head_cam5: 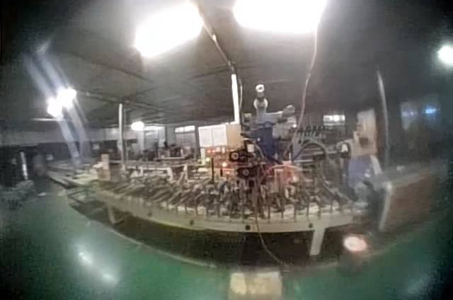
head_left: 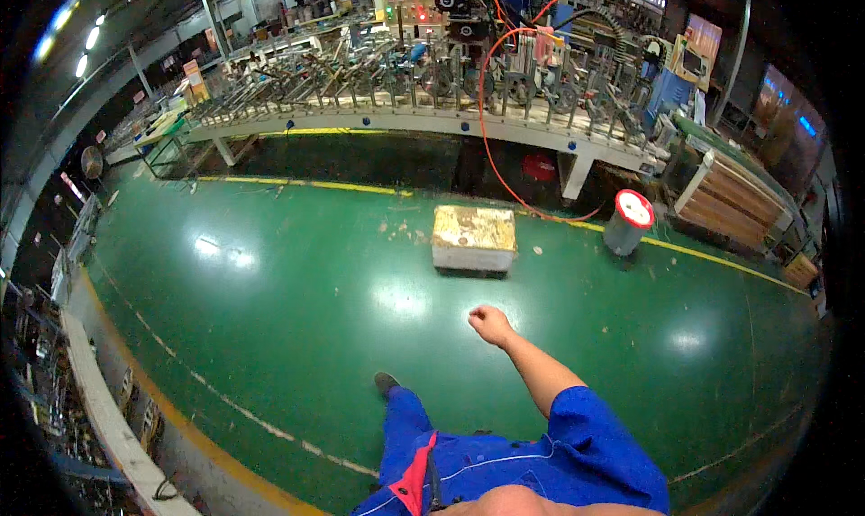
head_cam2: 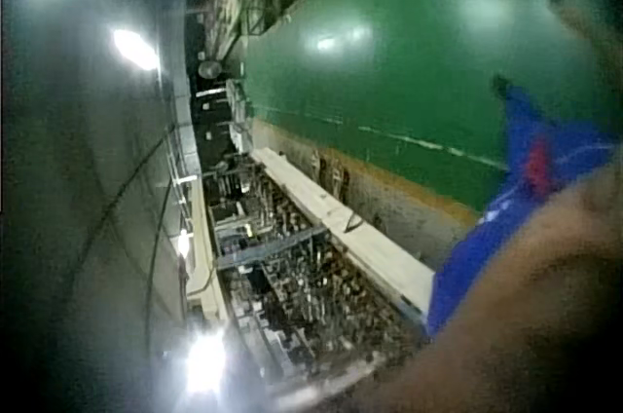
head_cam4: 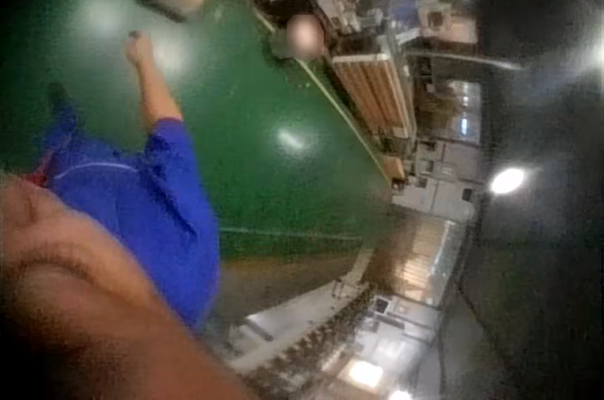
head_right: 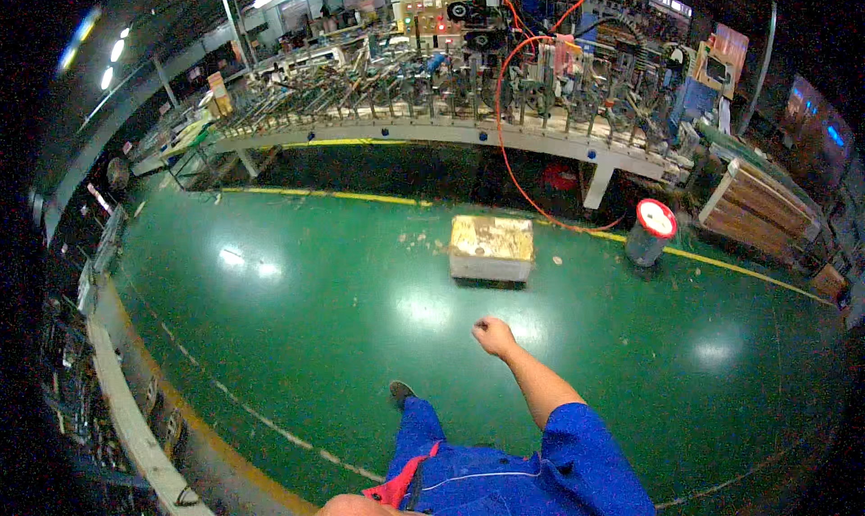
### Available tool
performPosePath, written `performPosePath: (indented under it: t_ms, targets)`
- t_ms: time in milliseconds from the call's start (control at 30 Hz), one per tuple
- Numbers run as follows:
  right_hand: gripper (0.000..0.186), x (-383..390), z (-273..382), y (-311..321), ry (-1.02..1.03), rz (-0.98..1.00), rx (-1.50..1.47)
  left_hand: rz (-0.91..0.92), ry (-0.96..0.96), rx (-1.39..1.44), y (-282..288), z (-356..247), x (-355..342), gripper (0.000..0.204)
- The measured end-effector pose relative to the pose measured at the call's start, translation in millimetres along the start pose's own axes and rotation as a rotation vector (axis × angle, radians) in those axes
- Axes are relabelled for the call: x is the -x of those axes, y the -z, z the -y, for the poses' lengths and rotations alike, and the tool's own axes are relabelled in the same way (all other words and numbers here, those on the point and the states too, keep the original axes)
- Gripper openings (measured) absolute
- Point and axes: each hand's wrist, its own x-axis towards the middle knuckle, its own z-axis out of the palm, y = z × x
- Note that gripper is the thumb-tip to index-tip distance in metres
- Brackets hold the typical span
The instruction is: The person uses a small hex key to adjust a screw on a large industrial machine component, then uses both hands to pull a lever and slide a metal assembly along a rail.
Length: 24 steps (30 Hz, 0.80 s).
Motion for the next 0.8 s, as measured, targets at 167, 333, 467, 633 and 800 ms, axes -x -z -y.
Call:
performPosePath:
  t_ms: [167, 333, 467, 633, 800]
  targets:
    - [0.031, -171, 14, -50, -0.180, 0.076, -0.152, -0.074, -0.089, 0.137, 121, -88, -145, 0.036]
    - [0.024, -168, -122, -119, -0.648, 0.455, 0.045, -0.509, -0.465, 0.079, 320, -119, -323, 0.037]
    - [0.020, -134, -219, -106, -0.346, 0.765, 0.638, -0.407, -0.231, 0.269, 649, -272, -406, 0.049]
    - [0.025, -188, -205, -76, -0.365, 0.662, 0.494, -0.878, -0.557, 0.473, 894, -413, -482, 0.035]
    - [0.027, -430, -192, -86, -0.392, 0.629, 0.391, -0.676, -0.518, 0.340, 952, -495, -526, 0.036]
